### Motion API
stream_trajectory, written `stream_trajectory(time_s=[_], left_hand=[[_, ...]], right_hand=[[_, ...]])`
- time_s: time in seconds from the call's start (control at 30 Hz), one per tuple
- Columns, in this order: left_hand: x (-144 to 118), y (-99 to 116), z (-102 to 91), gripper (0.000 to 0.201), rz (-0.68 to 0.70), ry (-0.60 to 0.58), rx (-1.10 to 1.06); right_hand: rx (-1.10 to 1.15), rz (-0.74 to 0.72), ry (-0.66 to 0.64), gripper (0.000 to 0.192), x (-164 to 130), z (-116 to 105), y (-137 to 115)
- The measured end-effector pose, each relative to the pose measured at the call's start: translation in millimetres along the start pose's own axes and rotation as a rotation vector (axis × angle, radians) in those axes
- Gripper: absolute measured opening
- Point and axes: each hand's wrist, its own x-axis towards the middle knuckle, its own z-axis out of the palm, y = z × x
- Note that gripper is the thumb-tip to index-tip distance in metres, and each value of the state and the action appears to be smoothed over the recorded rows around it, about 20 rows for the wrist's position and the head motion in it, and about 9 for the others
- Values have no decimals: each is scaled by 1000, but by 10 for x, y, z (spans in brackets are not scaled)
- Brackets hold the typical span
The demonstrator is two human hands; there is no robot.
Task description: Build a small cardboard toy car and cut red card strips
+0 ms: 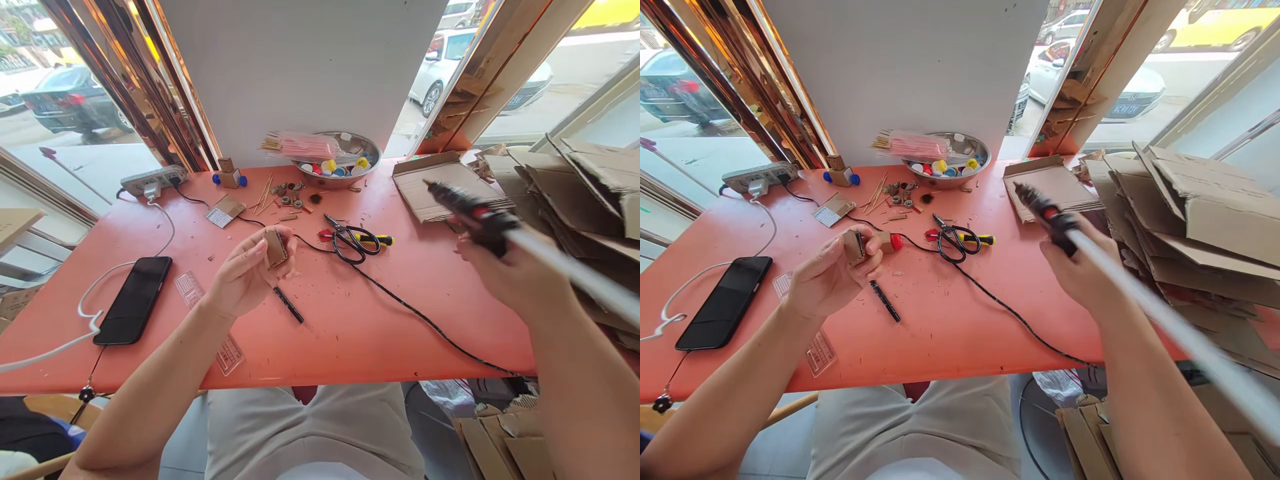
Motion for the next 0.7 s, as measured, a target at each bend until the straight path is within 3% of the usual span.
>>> stream_trajectory(time_s=[0.03, 0.13, 0.23, 0.33, 0.5, 0.7], left_hand=[[-2, 4, 0, 37, 6, -4, 8], [-3, 24, 6, 37, 19, -20, 25], [4, 48, 5, 36, 48, -21, 53], [19, 55, -13, 36, 75, -11, 93], [42, 17, -58, 37, 56, 25, 112], [30, 3, -58, 38, 15, 34, 119]], right_hand=[[195, 59, 54, 10, 41, -5, -144], [646, 16, -45, 15, 140, 62, -627], [752, -52, -312, 13, 176, 215, -930], [790, -98, -466, 12, 144, 407, -938], [786, -51, -515, 37, 39, 644, -727], [683, -119, -497, 52, 4, 651, -691]])
